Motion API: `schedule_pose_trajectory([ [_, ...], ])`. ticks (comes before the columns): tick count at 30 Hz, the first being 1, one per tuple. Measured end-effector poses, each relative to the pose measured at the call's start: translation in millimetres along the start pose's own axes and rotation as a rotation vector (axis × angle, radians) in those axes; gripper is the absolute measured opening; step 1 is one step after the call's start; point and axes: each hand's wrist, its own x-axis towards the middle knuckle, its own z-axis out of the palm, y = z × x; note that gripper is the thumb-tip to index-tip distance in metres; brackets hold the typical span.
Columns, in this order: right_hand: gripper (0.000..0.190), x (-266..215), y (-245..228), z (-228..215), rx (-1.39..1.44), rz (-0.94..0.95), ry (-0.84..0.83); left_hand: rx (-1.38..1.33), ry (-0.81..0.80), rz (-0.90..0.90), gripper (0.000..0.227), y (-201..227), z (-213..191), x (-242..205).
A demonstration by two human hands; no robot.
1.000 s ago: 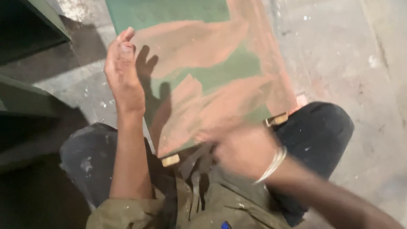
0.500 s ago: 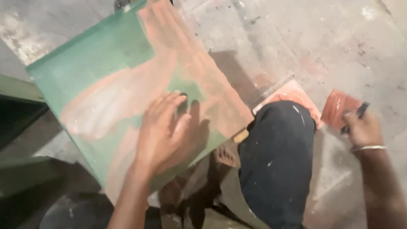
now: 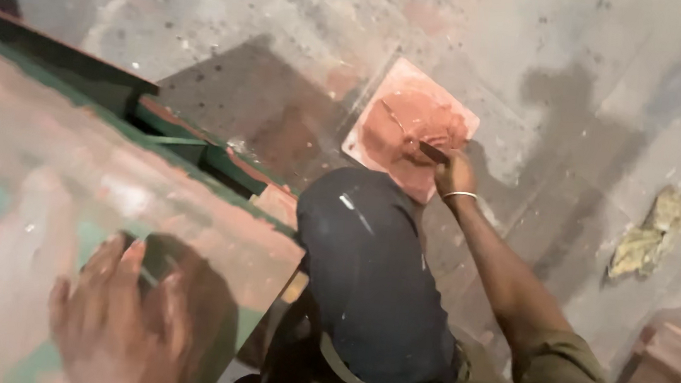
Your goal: The person applies a pinkish putty to a green wooden furniture piece using a small rectangular tool. They spread the putty over the edges and flat surfaces, smoothing it out to cover the green paint.
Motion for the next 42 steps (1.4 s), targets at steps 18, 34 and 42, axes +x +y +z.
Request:
schedule_pose_trajectory([
  [18, 0.011, -5.2, -12.0, 62.8, -0.171, -0.244, -0.069, 0.314, -0.203, -0.048, 0.055, 18.1, -2.4, 30.3],
  [34, 0.024, 40.2, -81.7, 104.1, -0.207, -0.319, 0.145, 0.299, -0.17, -0.05, 0.052, 22.4, 1.0, 29.9],
  [42, 0.023, 42.3, -78.2, 119.4, -0.274, -0.297, 0.042, 0.279, -0.139, -0.06, 0.053, 26.7, 0.1, 34.8],
])
